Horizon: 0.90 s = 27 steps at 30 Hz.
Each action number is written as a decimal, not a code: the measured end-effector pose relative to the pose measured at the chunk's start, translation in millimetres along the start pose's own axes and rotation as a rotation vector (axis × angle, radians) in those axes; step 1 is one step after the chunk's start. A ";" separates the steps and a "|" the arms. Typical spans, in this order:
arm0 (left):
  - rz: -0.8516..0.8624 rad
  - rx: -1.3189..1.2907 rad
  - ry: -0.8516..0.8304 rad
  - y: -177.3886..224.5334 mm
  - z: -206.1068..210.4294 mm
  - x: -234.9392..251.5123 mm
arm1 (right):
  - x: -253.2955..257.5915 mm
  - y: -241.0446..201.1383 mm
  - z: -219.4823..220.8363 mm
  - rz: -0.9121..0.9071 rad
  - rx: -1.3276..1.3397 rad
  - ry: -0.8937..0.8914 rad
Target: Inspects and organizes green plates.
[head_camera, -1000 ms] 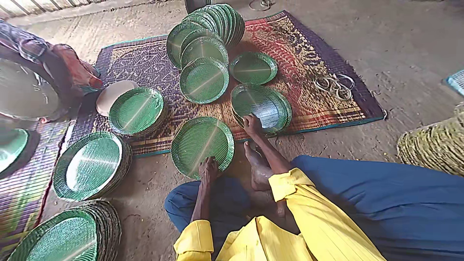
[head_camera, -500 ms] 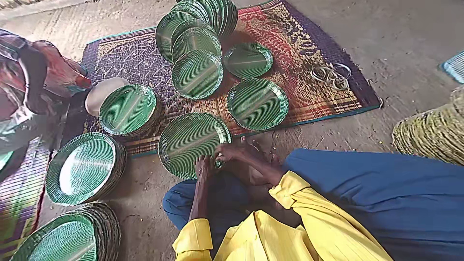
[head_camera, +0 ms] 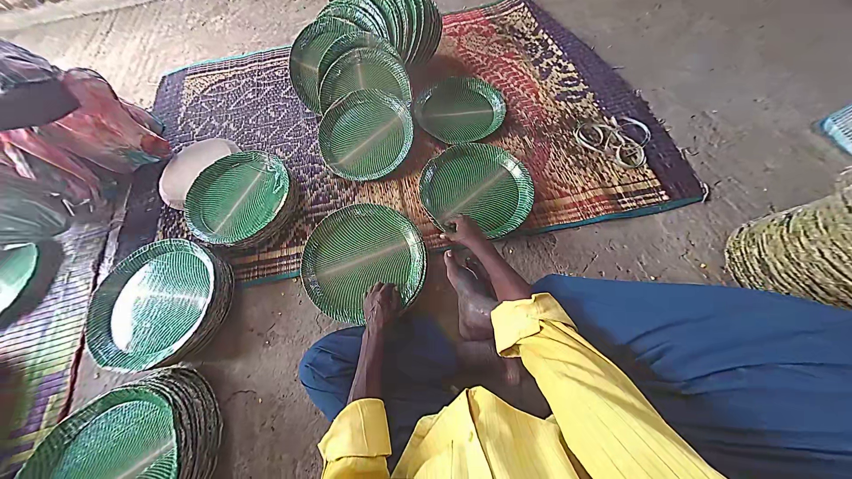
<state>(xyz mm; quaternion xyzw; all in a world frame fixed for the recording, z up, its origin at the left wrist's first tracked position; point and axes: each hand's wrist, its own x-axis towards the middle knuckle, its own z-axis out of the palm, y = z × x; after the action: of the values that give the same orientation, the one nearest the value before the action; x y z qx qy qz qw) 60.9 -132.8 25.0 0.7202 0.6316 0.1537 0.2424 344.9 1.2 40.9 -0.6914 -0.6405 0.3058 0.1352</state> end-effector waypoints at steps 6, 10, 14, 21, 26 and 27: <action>-0.026 0.014 -0.037 1.3 -1.2 0.9 | 0.9 5.5 -5.4 0.010 0.070 -0.028; -0.046 0.022 -0.055 0.8 -1.2 2.6 | 9.8 16.0 0.1 -0.007 0.013 -0.015; -0.056 0.023 -0.062 1.8 -0.9 3.0 | 12.2 19.6 0.9 -0.008 0.009 -0.023; -0.061 0.026 -0.065 -1.1 2.4 5.0 | 14.3 21.2 -2.2 -0.067 -0.052 -0.061; -0.061 0.026 -0.058 -2.0 3.0 4.9 | 10.1 14.1 -7.3 -0.092 -0.128 -0.097; -0.060 0.023 -0.053 -1.9 3.0 4.4 | 9.6 13.6 -7.8 -0.096 -0.129 -0.099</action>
<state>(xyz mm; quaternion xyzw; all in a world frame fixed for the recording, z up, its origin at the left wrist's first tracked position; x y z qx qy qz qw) 61.6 -128.7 21.1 0.7075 0.6479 0.1202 0.2553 360.4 10.1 36.8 -0.6512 -0.6971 0.2909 0.0731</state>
